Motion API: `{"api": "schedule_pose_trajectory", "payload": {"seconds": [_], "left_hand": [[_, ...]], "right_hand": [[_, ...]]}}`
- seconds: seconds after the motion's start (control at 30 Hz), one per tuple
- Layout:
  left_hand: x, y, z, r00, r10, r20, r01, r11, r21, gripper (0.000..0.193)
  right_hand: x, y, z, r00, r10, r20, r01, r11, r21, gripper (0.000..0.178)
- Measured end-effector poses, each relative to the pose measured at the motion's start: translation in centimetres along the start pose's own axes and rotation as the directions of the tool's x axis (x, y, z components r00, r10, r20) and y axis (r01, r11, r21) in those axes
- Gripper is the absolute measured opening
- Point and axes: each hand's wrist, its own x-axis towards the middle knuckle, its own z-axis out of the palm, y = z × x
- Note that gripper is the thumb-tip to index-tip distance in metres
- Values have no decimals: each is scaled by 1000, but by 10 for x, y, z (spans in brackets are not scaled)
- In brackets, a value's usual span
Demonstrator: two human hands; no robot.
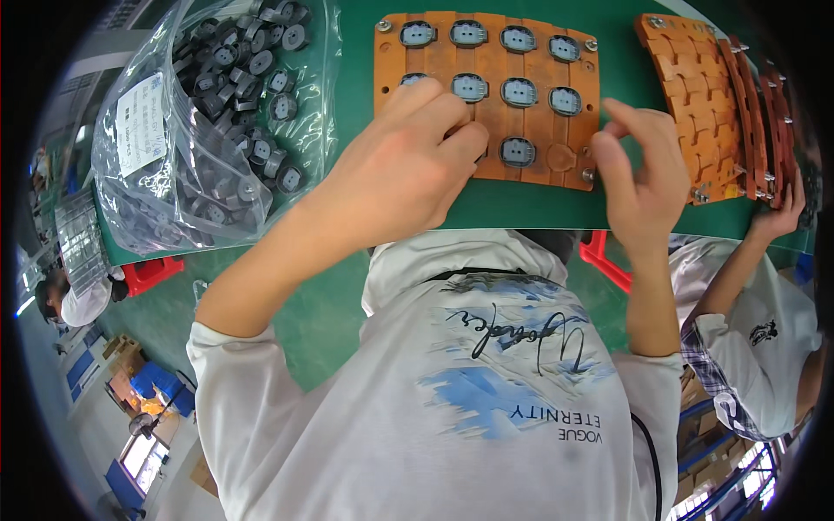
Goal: Assembling electronics components into trays and jigs on a manual assembly production line.
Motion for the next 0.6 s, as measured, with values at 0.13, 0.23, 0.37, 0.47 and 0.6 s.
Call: {"api": "schedule_pose_trajectory", "payload": {"seconds": [0.13, 0.23, 0.37, 0.47, 0.6], "left_hand": [[5, 4, -2, 998, -21, 65, 17, 998, 60, 31], [2, -1, -1, 999, 34, 20, -36, 995, 90, 19], [3, 2, -16, 997, -54, 47, 48, 993, 112, 26], [-7, -15, -41, 920, -330, -210, 369, 910, 186, 29], [-36, -37, -68, 690, -694, -207, 693, 550, 467, 30]], "right_hand": [[-18, 11, 0, 961, 231, -153, -232, 973, 14, 24], [-24, 14, 2, 958, 251, -141, -259, 965, -39, 23], [-25, 17, -3, 937, 335, -102, -330, 942, 63, 24], [-30, 17, -6, 907, 399, -131, -381, 913, 143, 23], [-28, 18, -4, 915, 384, -126, -357, 914, 190, 22]]}}
